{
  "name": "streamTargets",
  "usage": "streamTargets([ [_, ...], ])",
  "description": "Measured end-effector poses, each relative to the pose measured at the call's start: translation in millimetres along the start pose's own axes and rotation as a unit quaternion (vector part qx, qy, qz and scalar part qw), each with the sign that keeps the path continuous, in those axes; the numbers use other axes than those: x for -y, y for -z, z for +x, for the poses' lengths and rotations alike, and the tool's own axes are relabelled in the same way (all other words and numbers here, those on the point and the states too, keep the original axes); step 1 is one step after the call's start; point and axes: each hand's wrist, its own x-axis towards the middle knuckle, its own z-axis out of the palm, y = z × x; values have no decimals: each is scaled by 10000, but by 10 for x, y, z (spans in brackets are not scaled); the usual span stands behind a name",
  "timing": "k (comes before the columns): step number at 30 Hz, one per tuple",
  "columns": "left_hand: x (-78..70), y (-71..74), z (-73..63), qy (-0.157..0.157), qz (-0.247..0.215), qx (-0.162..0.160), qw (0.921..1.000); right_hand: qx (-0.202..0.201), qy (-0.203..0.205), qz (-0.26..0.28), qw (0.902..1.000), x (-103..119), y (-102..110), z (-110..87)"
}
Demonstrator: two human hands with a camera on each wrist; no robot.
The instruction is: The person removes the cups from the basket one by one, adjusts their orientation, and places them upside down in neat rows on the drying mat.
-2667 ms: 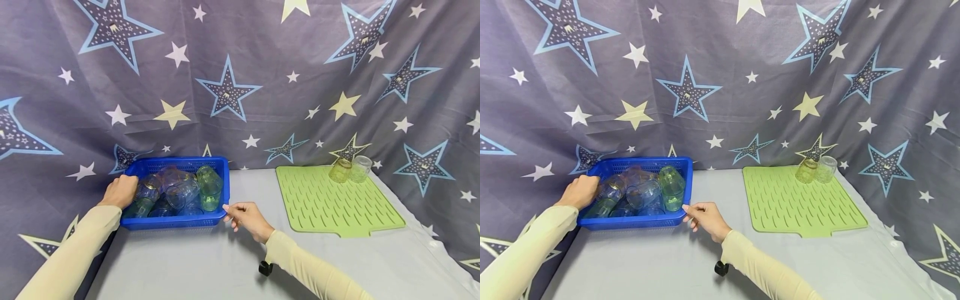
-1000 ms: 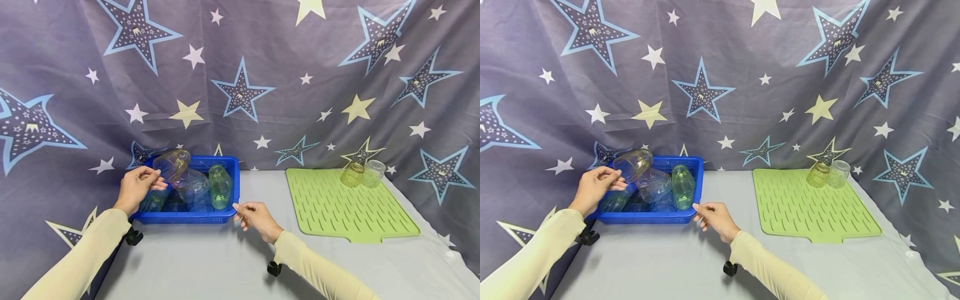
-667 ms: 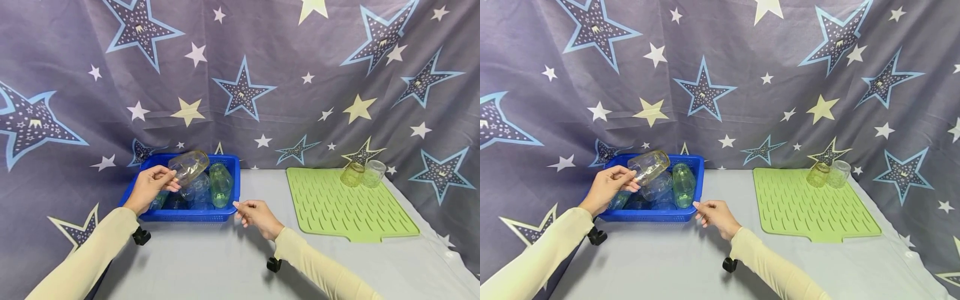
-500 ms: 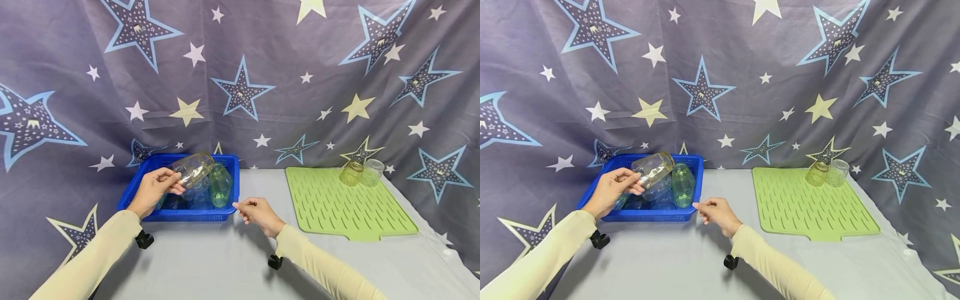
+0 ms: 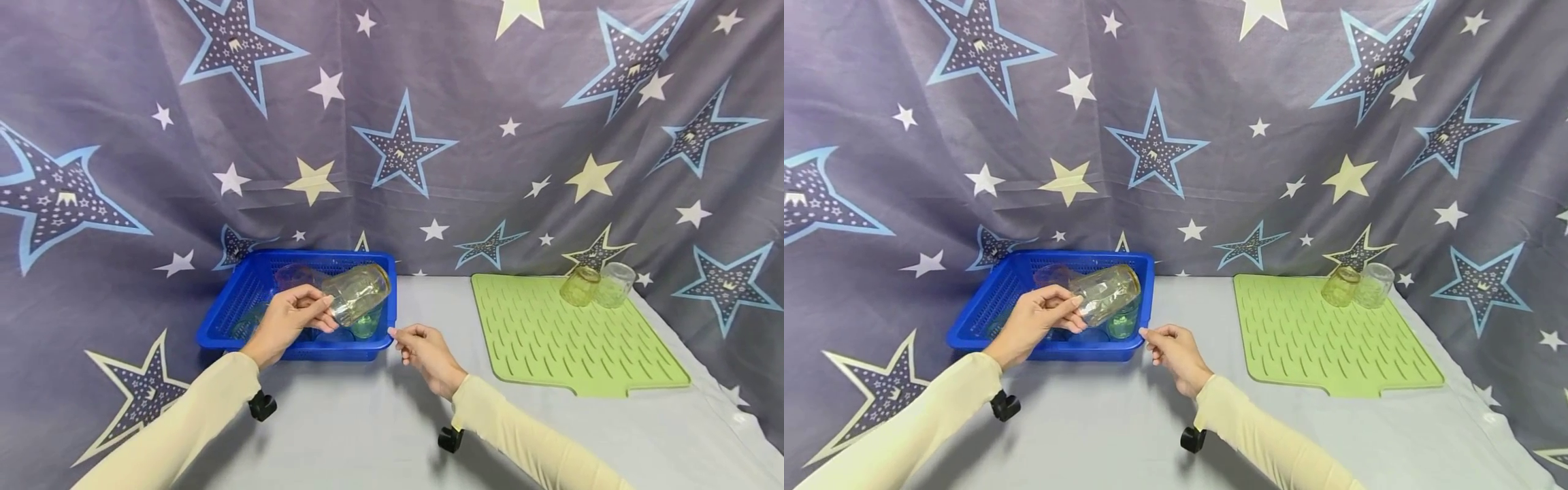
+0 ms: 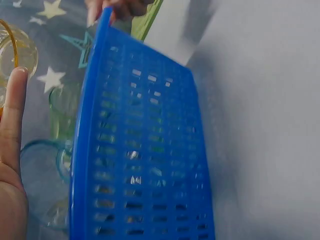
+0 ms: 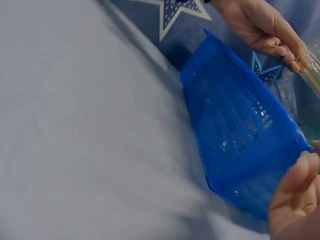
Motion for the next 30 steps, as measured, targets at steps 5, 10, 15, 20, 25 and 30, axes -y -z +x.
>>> streamTargets([
  [5, 26, -144, -4, 59, -9, 211, 9998, 621, 126, 1143, 9914, 86, -49, -18],
  [10, 55, -234, -45, 141, 14, 355, 9993, 1608, -34, 1459, 9761, 221, -94, -47],
  [15, 60, -319, -40, 97, -39, 432, 9990, 1814, -121, 1628, 9698, 258, -62, -62],
  [20, 68, -380, -51, 166, 519, 348, 9979, 1798, -155, 1935, 9644, 236, 7, -73],
  [25, 82, -485, -64, -304, 2148, 133, 9761, 1750, 13, 1946, 9652, 246, 108, -45],
  [30, 123, -652, -37, -1439, 3665, 314, 9187, 1521, 129, 1931, 9692, 300, 225, -13],
])
